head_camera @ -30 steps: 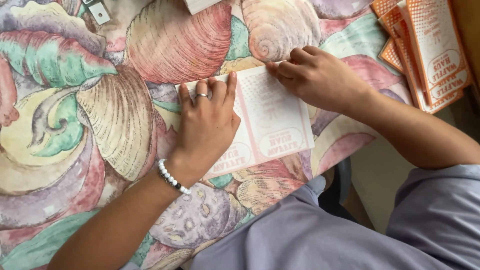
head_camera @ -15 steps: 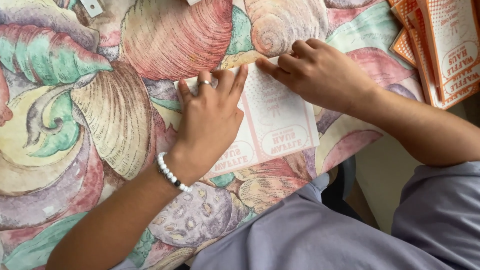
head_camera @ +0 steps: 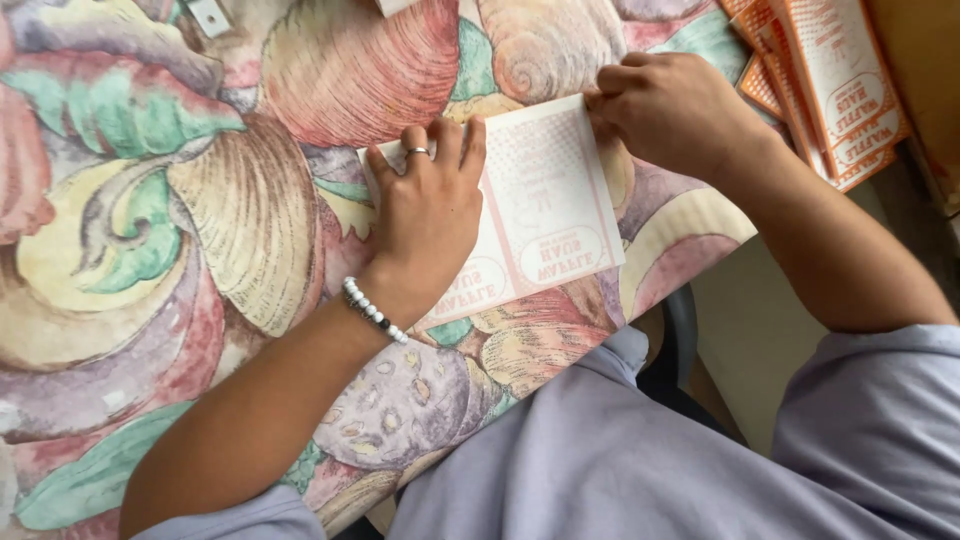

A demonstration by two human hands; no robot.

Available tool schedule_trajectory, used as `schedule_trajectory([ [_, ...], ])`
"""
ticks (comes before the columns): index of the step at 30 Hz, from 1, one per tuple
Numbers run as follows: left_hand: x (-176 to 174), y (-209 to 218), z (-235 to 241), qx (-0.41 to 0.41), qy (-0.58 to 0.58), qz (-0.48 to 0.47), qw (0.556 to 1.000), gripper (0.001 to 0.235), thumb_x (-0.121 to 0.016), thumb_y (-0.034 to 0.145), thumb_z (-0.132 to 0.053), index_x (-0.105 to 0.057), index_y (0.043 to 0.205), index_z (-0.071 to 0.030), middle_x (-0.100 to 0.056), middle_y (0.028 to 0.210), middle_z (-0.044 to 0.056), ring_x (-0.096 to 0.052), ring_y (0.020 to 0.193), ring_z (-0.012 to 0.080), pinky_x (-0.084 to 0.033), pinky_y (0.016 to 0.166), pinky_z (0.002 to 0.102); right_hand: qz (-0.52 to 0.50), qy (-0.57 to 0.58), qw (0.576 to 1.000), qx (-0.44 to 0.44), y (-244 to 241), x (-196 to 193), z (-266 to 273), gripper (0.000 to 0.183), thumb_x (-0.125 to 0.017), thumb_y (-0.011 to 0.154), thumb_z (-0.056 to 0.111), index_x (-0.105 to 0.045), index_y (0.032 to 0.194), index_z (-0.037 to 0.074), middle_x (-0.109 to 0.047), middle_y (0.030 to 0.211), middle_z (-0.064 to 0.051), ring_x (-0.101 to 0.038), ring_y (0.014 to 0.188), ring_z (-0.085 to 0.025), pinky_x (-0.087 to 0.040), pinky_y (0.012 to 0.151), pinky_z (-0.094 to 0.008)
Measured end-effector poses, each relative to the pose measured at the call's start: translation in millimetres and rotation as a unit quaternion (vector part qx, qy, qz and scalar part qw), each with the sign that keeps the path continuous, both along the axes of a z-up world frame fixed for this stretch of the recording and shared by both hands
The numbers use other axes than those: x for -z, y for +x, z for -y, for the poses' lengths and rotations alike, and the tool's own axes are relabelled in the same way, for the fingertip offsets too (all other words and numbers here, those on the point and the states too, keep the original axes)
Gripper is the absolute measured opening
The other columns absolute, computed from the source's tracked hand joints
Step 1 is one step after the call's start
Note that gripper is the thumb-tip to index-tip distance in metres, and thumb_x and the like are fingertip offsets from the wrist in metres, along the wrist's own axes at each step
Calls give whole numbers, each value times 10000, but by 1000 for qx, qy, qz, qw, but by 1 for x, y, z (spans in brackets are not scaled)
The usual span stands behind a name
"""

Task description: Folding flat paper templates into bags and stacking them on a table.

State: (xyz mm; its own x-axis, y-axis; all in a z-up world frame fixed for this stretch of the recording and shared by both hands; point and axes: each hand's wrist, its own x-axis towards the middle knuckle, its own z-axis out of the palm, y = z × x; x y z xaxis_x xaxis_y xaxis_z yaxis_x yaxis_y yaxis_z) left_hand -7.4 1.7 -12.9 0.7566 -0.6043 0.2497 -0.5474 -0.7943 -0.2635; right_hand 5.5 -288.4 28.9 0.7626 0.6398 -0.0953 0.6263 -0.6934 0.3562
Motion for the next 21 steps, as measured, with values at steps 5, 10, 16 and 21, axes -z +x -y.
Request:
schedule_trajectory([
  [5,0,2,6,-14,7,-7,1000,561,-584,907,-365,-534,1454,-249,-550,1281,75,-526,1052,282,-511,831,571,64,226,971,35,-12,-7,-26,257,-606,1039,0,-810,1189,45,-788,1147,-71,-746,995,-152,-688,788,-260],
  [10,9,0,-8,26,-95,-7,995,501,-640,873,-273,-621,1355,-140,-572,1183,147,-551,1058,320,-514,893,625,142,251,955,-65,-5,47,-82,110,-610,874,106,-719,880,124,-611,977,18,-659,925,-180,-571,593,-292],
  [16,-3,10,-40,129,-76,51,987,410,-614,825,-182,-698,1185,-3,-608,1063,150,-613,948,299,-554,796,432,129,240,962,-17,-9,56,-24,117,-589,892,108,-705,879,95,-598,1017,-12,-646,967,-204,-580,667,-305],
  [21,-6,13,-38,132,-66,76,986,388,-582,842,-210,-672,1144,15,-581,957,91,-624,876,235,-559,688,311,188,202,960,56,-2,59,39,121,-684,838,245,-731,802,138,-614,943,20,-659,870,-206,-584,654,-328],
])
